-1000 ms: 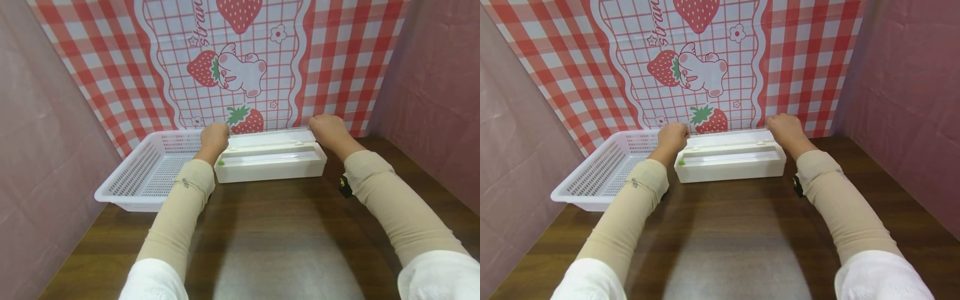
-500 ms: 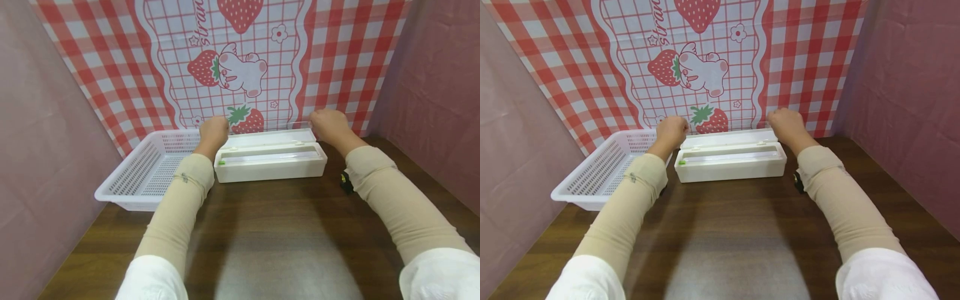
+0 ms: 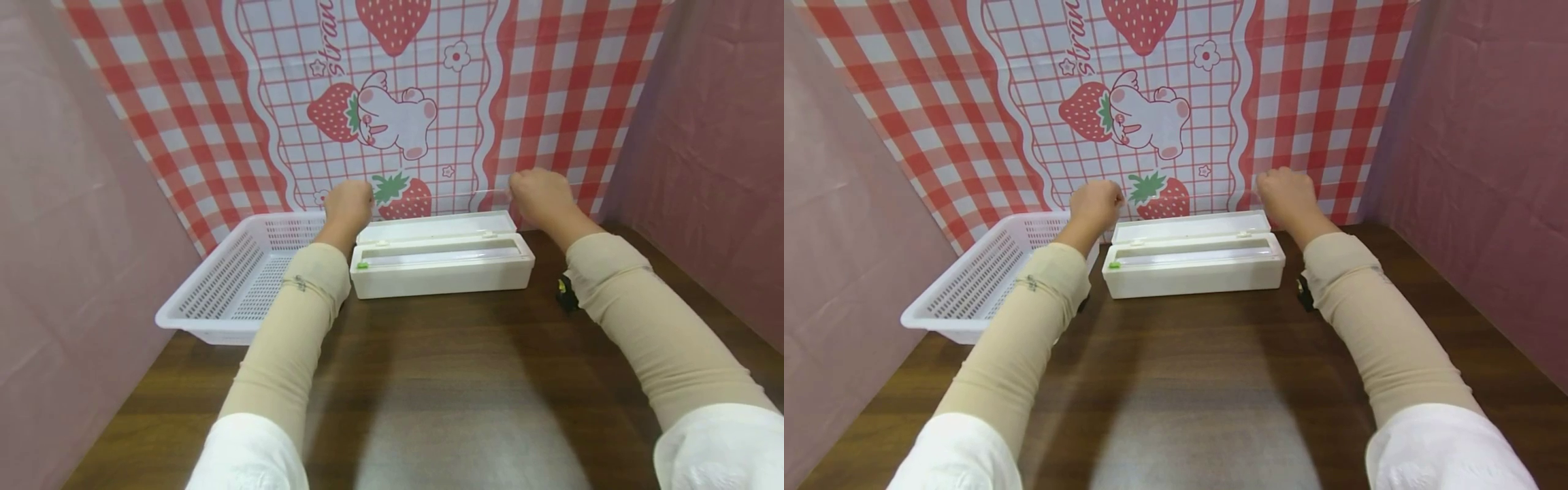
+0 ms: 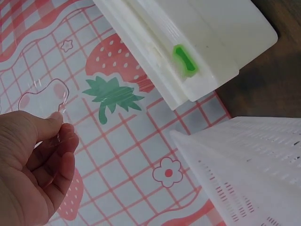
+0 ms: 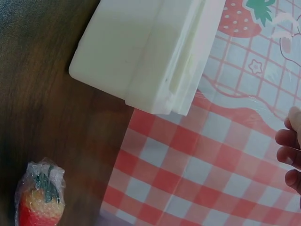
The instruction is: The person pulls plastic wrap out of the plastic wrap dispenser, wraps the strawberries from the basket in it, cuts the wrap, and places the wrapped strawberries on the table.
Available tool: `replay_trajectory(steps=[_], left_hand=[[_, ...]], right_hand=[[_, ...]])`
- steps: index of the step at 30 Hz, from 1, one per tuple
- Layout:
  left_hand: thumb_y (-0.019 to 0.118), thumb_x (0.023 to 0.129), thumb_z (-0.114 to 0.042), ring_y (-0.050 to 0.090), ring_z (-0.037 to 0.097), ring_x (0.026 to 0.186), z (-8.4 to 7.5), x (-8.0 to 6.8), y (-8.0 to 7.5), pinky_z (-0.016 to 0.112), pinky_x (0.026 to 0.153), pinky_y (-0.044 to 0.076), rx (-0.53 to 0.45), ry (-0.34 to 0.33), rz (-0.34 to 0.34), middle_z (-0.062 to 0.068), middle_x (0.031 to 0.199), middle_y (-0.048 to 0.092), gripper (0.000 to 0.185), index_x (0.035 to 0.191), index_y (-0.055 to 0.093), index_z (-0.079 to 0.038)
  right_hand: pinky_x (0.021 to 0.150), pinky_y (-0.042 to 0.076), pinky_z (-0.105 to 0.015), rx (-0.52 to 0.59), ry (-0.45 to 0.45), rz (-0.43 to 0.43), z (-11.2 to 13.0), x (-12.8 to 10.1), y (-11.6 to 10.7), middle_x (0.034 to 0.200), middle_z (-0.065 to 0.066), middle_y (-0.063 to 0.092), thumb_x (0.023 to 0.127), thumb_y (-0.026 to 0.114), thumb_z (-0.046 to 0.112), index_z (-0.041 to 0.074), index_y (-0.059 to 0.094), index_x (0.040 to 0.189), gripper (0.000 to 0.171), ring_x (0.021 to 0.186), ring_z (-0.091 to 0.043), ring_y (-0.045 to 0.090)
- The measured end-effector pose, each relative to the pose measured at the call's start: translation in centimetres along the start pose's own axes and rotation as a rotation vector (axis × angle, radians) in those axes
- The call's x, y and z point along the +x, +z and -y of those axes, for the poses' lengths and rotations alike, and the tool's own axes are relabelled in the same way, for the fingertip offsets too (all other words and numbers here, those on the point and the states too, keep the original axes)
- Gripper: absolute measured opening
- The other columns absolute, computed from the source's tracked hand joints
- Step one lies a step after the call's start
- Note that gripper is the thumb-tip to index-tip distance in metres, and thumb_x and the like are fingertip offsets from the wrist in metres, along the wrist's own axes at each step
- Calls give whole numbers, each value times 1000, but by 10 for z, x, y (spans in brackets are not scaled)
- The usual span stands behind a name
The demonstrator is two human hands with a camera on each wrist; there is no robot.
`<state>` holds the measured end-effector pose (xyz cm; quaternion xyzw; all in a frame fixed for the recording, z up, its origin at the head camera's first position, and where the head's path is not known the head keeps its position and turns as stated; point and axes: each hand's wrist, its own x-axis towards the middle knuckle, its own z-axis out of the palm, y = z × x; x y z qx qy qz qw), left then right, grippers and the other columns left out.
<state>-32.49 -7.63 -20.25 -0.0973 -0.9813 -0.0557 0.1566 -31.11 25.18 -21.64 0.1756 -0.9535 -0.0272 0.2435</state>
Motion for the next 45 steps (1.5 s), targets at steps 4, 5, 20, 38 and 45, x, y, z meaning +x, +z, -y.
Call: replay_trajectory(steps=[4, 5, 20, 38, 45], left_hand=[[60, 86, -2, 61, 24, 81, 0, -1, -4, 41, 70, 53, 4, -11, -6, 3, 92, 69, 13, 86, 68, -12], [59, 86, -2, 61, 24, 80, 0, -1, -4, 40, 70, 53, 5, -13, -9, 3, 92, 69, 13, 85, 68, -12], [62, 86, -3, 61, 22, 84, -3, 4, -19, 35, 72, 52, 29, -35, 13, 2, 100, 70, 19, 98, 71, -14], [62, 91, -9, 62, 21, 84, -6, 9, -33, 34, 72, 53, 34, -47, -41, 2, 104, 71, 17, 104, 71, -14], [60, 95, -14, 63, 21, 89, -8, 9, -40, 34, 73, 54, 29, -68, -40, 2, 113, 70, 19, 111, 71, -16]], right_hand=[[65, 53, -55, -9, 8, 1, 1, 1, -4, 82, -21, 62, 89, 62, 5, -3, 56, 90, 11, 79, -41, 60], [65, 53, -55, -10, 12, 4, 1, 2, -5, 82, -21, 63, 88, 63, 4, -3, 56, 90, 10, 80, -41, 60], [63, 53, -58, -38, 9, -30, 3, 7, -22, 84, -26, 63, 93, 59, 6, -6, 56, 91, 13, 81, -45, 62], [67, 54, -54, -43, 95, 33, 3, 16, -39, 84, -22, 61, 97, 58, 14, -5, 55, 100, 20, 85, -42, 62], [63, 54, -53, -31, 88, -21, 2, 15, -43, 78, -21, 59, 97, 58, 13, -5, 53, 97, 19, 80, -42, 62]])
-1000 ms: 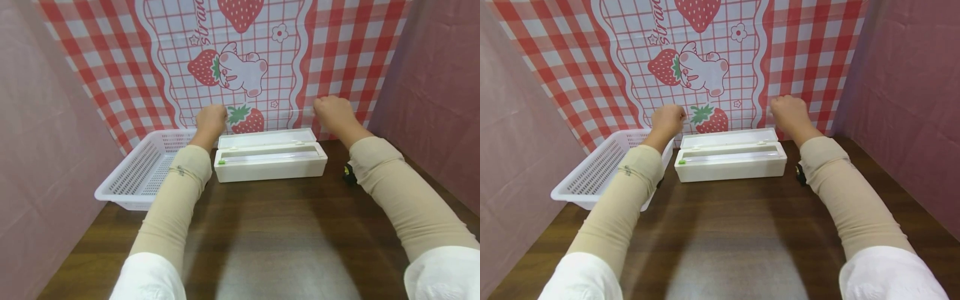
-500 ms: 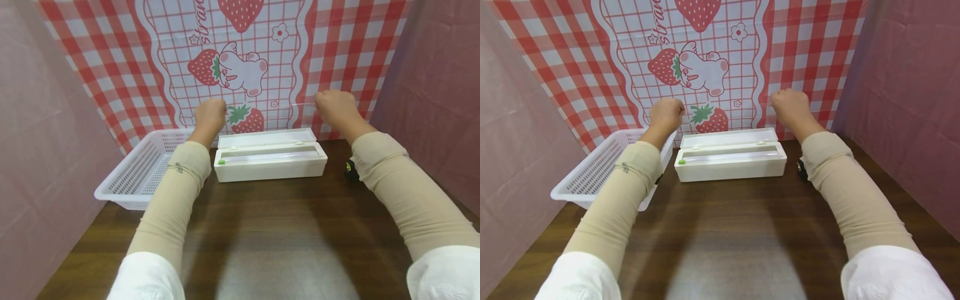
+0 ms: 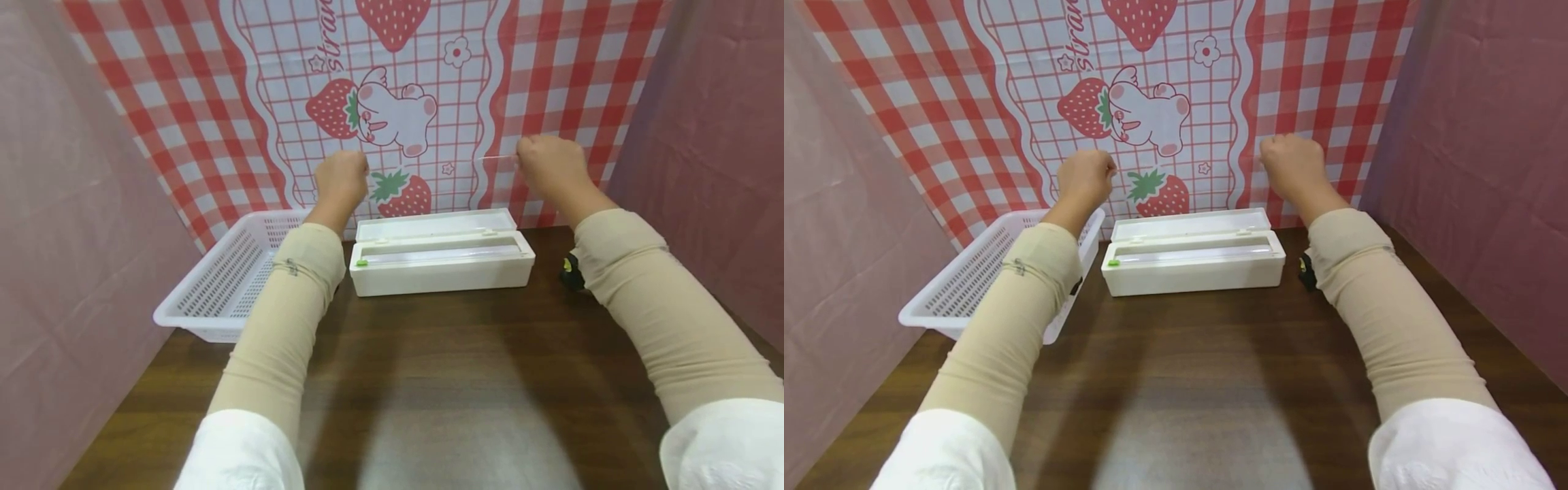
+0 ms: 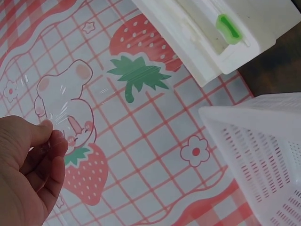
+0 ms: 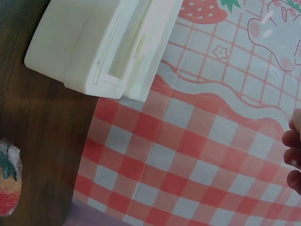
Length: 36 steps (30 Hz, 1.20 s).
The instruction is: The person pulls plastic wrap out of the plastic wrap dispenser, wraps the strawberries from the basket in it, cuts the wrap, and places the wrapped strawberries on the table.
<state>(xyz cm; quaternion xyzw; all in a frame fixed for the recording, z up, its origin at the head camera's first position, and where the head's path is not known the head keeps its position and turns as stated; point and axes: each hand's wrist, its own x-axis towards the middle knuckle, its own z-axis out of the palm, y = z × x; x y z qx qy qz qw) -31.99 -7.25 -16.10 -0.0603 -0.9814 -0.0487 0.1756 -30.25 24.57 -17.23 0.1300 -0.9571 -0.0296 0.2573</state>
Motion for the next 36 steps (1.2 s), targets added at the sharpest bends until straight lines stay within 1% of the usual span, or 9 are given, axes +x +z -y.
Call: replay_trajectory(steps=[1, 5, 8, 12, 17, 21, 26, 29, 36], left_hand=[[59, 96, -18, 64, 22, 90, 0, 0, -1, 35, 74, 54, -3, 1, -9, 2, 113, 70, 19, 111, 71, -16], [57, 97, -20, 64, 24, 90, 1, 1, -4, 37, 73, 55, -3, 9, -41, 2, 110, 71, 18, 108, 71, -16], [57, 94, -12, 63, 24, 88, 2, 2, -7, 38, 71, 54, -1, 8, -49, 2, 107, 71, 18, 104, 72, -15], [58, 93, -10, 64, 24, 87, 3, 1, -11, 37, 70, 54, -1, 8, -58, 2, 106, 71, 19, 105, 71, -15], [59, 95, -17, 63, 22, 85, 2, 1, -17, 36, 70, 54, 20, 6, -67, 2, 105, 71, 17, 108, 71, -16], [58, 94, -13, 61, 22, 80, 1, 1, -22, 35, 68, 53, 21, 9, -76, 4, 101, 71, 17, 105, 71, -14], [55, 92, -8, 59, 22, 77, 1, 2, -26, 34, 68, 52, 16, 15, -85, 5, 94, 69, 15, 98, 69, -11], [56, 94, -9, 59, 22, 77, 1, 2, -29, 34, 69, 52, 22, 15, -98, 5, 95, 69, 15, 100, 69, -11], [55, 91, -6, 60, 21, 76, 1, 3, -34, 32, 69, 51, 18, 1, -139, 4, 94, 70, 18, 100, 69, -11]], right_hand=[[63, 54, -53, 4, 2, -7, 0, 0, -1, 79, -21, 59, 97, 58, 13, -5, 53, 98, 19, 81, -42, 62], [63, 54, -55, 13, 12, -20, 0, 0, -3, 84, -24, 61, 97, 59, 12, -5, 54, 100, 19, 84, -43, 62], [64, 54, -56, 15, 21, -16, 2, 0, -7, 88, -24, 61, 97, 58, 13, -6, 53, 102, 19, 87, -43, 61], [67, 54, -57, 12, 27, -26, 4, 1, -12, 90, -25, 62, 97, 58, 13, -7, 54, 103, 21, 89, -44, 61], [68, 54, -58, -8, 17, -57, 5, 2, -16, 89, -27, 61, 97, 58, 13, -8, 53, 100, 22, 88, -45, 61], [68, 54, -57, -22, 10, -78, 5, 3, -19, 89, -28, 61, 97, 58, 13, -8, 52, 99, 22, 88, -45, 61], [68, 53, -58, -22, 15, -75, 5, 4, -25, 90, -29, 61, 99, 54, 14, -7, 51, 99, 22, 88, -46, 60], [66, 53, -59, -17, 16, -78, 6, 5, -29, 88, -27, 60, 99, 53, 15, -7, 51, 98, 22, 85, -45, 60], [62, 52, -58, -41, -8, -150, 6, 8, -33, 82, -26, 59, 100, 53, 15, -8, 52, 96, 23, 76, -43, 60]])
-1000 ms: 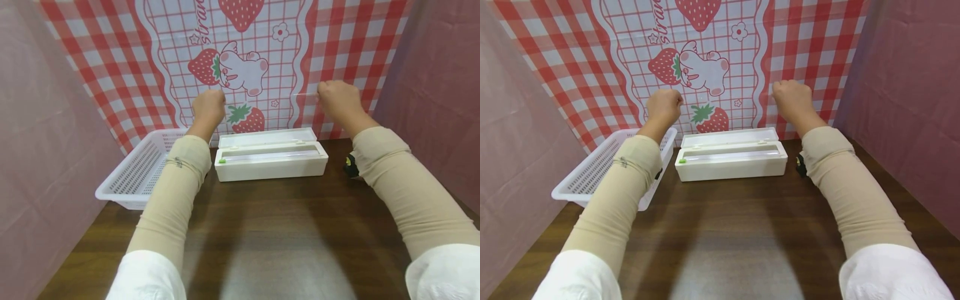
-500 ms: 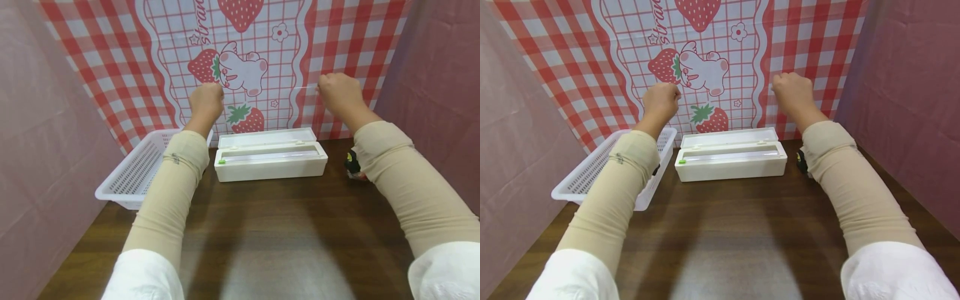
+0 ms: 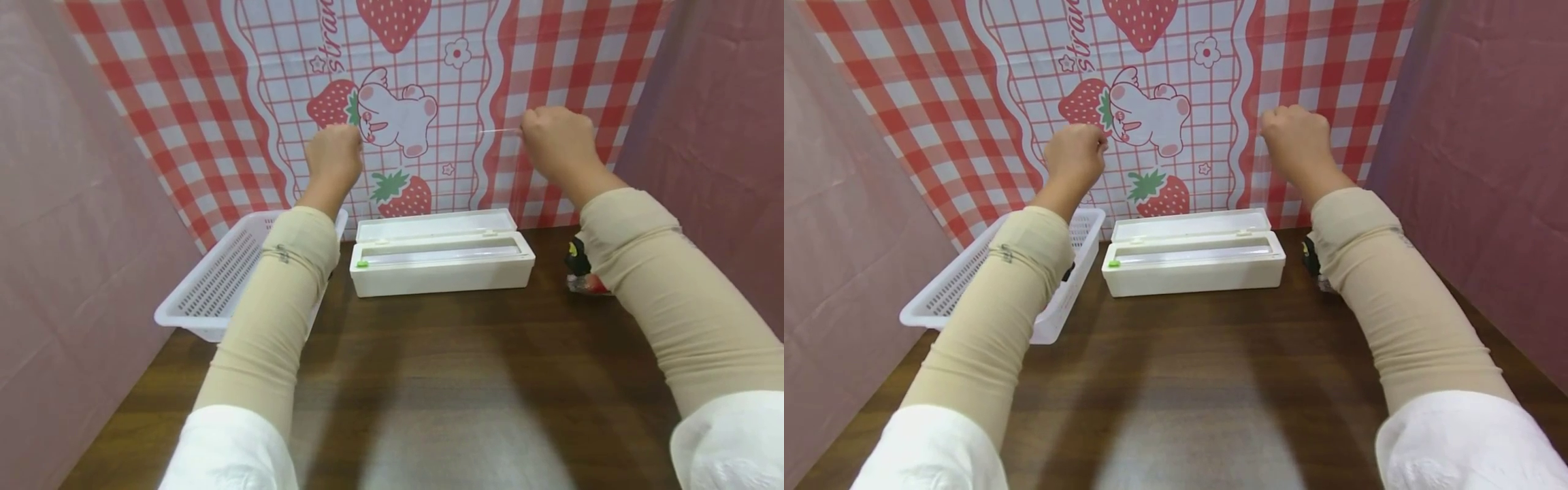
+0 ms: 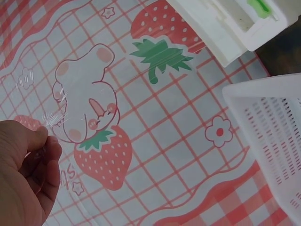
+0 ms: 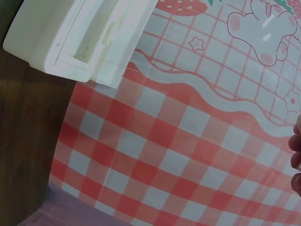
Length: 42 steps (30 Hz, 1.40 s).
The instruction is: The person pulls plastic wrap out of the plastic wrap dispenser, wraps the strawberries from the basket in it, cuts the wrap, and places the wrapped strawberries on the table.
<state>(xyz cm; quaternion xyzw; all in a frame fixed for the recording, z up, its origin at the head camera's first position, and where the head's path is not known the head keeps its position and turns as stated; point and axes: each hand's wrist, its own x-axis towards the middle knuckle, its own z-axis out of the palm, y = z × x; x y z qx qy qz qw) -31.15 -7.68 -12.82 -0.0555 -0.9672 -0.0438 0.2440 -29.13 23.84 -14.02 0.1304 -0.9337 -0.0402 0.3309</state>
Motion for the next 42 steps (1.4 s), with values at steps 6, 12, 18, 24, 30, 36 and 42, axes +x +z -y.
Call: replay_trajectory(steps=[6, 12, 18, 24, 30, 36, 42], left_hand=[[55, 90, -3, 60, 20, 78, -2, 2, -5, 33, 69, 52, 11, -15, -7, 3, 97, 71, 23, 103, 70, -14], [55, 90, -4, 61, 20, 76, -4, 1, -9, 32, 67, 52, 9, -13, -51, 4, 99, 71, 22, 104, 70, -12], [54, 91, -5, 61, 21, 76, -6, 1, -14, 34, 67, 53, 15, -14, -63, 5, 97, 70, 20, 101, 69, -12], [52, 87, -1, 58, 22, 74, -5, 1, -20, 34, 66, 50, 17, -10, -106, 5, 95, 71, 22, 96, 70, -11], [53, 87, 1, 61, 23, 82, -7, 2, -25, 36, 69, 52, -2, -13, -110, 4, 101, 71, 27, 103, 70, -13], [56, 94, -8, 65, 25, 86, -8, 0, -28, 38, 69, 54, -11, -18, -170, 6, 104, 71, 20, 108, 70, -13], [54, 100, -22, 65, 26, 85, -10, -2, -32, 38, 71, 54, -21, -8, -233, 8, 101, 71, 21, 105, 69, -9]], right_hand=[[61, 53, -57, -21, 2, -31, 0, 3, -4, 81, -26, 59, 100, 53, 15, -9, 53, 97, 24, 78, -44, 60], [63, 53, -57, -24, 29, -21, 0, 6, -9, 82, -26, 59, 100, 53, 15, -9, 53, 98, 23, 80, -44, 60], [67, 53, -59, -22, 58, -6, -1, 7, -14, 88, -28, 60, 99, 53, 14, -9, 52, 100, 23, 86, -46, 59], [65, 52, -61, -9, 52, -78, 0, 7, -14, 87, -29, 60, 100, 50, 14, -9, 52, 97, 24, 84, -47, 58], [61, 51, -61, -7, 56, -157, 0, 5, -14, 87, -29, 59, 102, 45, 15, -10, 52, 98, 26, 80, -47, 56], [61, 50, -62, 3, 69, -187, 0, 6, -18, 87, -30, 59, 103, 44, 17, -9, 52, 98, 28, 80, -47, 56], [59, 49, -63, -3, 72, -211, 0, 7, -22, 87, -31, 59, 104, 42, 19, -9, 50, 95, 30, 78, -48, 56]])
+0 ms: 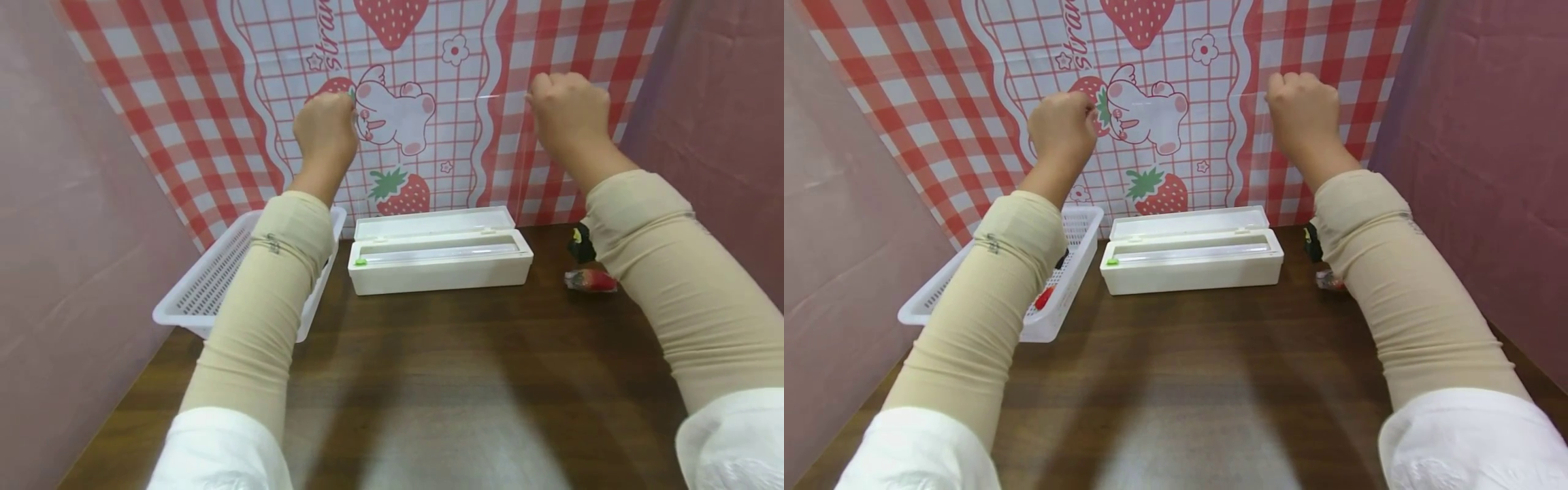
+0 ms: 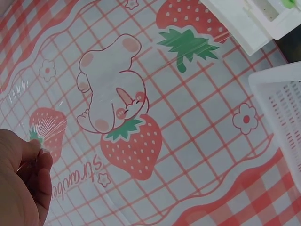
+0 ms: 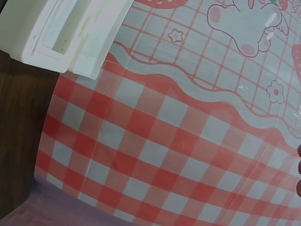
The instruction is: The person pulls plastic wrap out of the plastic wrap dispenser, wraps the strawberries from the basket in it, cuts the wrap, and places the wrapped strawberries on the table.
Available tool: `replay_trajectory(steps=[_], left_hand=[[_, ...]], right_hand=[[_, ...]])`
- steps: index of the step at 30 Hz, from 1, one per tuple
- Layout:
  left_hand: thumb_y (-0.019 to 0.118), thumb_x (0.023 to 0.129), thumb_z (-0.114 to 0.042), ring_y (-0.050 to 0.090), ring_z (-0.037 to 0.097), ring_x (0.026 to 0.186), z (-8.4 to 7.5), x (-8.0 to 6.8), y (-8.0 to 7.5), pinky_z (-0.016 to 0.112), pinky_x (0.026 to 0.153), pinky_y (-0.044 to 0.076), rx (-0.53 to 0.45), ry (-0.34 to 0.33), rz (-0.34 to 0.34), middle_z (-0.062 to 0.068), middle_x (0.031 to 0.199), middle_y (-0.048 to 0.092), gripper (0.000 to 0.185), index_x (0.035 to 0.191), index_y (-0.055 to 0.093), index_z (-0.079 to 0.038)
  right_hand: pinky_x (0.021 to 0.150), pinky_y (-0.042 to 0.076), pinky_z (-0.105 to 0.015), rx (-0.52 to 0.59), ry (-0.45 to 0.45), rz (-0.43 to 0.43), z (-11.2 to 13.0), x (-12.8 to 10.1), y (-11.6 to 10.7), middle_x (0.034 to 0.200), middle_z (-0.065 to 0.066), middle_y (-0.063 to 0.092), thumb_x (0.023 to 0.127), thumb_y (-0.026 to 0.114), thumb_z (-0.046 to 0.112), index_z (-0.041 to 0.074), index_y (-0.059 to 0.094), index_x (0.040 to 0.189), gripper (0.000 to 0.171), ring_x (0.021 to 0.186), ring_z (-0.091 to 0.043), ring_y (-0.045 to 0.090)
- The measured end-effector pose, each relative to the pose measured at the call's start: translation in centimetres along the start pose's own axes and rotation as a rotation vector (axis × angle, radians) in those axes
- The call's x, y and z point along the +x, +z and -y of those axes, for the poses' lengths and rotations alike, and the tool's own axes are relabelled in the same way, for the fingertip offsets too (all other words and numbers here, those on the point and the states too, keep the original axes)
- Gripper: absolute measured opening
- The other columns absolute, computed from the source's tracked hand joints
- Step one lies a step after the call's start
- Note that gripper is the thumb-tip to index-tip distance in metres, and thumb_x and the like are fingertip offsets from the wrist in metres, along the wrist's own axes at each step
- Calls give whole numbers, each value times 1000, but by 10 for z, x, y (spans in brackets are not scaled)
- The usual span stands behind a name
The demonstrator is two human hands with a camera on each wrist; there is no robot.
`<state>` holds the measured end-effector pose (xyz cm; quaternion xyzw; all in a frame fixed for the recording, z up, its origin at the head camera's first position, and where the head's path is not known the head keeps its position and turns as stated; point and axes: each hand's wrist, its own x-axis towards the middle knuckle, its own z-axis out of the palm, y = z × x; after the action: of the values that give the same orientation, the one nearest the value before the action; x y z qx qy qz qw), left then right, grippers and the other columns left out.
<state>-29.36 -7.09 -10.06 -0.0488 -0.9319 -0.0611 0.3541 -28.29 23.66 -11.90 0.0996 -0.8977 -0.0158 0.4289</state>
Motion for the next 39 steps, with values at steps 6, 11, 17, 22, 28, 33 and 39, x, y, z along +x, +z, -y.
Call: replay_trajectory(steps=[6, 11, 17, 22, 28, 33, 39], left_hand=[[55, 99, -21, 65, 29, 85, -1, 0, -4, 40, 72, 55, -3, -12, -6, 10, 100, 71, 21, 106, 69, -8], [53, 100, -23, 66, 29, 90, -1, 1, -7, 41, 75, 55, -10, -15, 3, 8, 104, 71, 23, 111, 69, -10], [52, 101, -26, 65, 28, 97, -1, 0, -10, 42, 78, 54, -35, -22, 1, 6, 109, 71, 25, 114, 68, -13], [51, 101, -26, 64, 26, 101, -1, -7, -15, 40, 83, 53, -80, -2, -22, 5, 109, 70, 25, 114, 68, -13], [53, 100, -29, 64, 24, 96, 0, -23, -21, 35, 82, 52, -150, 51, -84, 6, 103, 70, 28, 109, 71, -9], [57, 97, -27, 63, 22, 84, 2, -36, -25, 32, 76, 49, -261, 99, -154, 8, 94, 72, 27, 98, 71, -5], [59, 95, -27, 55, 18, 72, 6, -58, -32, 26, 68, 44, -467, 92, -85, 8, 81, 68, 26, 86, 68, -3]], right_hand=[[60, 49, -64, 2, 5, -18, 0, 1, -2, 89, -32, 58, 104, 42, 19, -10, 50, 96, 31, 81, -50, 56], [60, 49, -64, -2, 11, -22, 0, 0, -5, 91, -32, 59, 104, 40, 21, -10, 51, 99, 33, 81, -51, 56], [59, 46, -66, 40, 33, -39, -2, -3, -9, 90, -31, 59, 104, 39, 23, -10, 53, 100, 36, 82, -51, 56], [62, 46, -65, 80, 57, -56, -5, -8, -14, 92, -30, 59, 104, 37, 27, -9, 55, 104, 40, 85, -51, 56], [72, 48, -63, 155, 65, -97, -6, -19, -19, 101, -27, 62, 104, 40, 25, -6, 59, 113, 37, 94, -46, 56], [80, 46, -60, 247, 60, -136, -3, -33, -27, 104, -25, 64, 103, 44, 19, -6, 62, 112, 32, 98, -44, 56], [82, 46, -30, 459, 78, -169, -3, -55, -38, 103, -19, 65, 101, 51, 15, -6, 62, 113, 27, 90, -22, 58]])
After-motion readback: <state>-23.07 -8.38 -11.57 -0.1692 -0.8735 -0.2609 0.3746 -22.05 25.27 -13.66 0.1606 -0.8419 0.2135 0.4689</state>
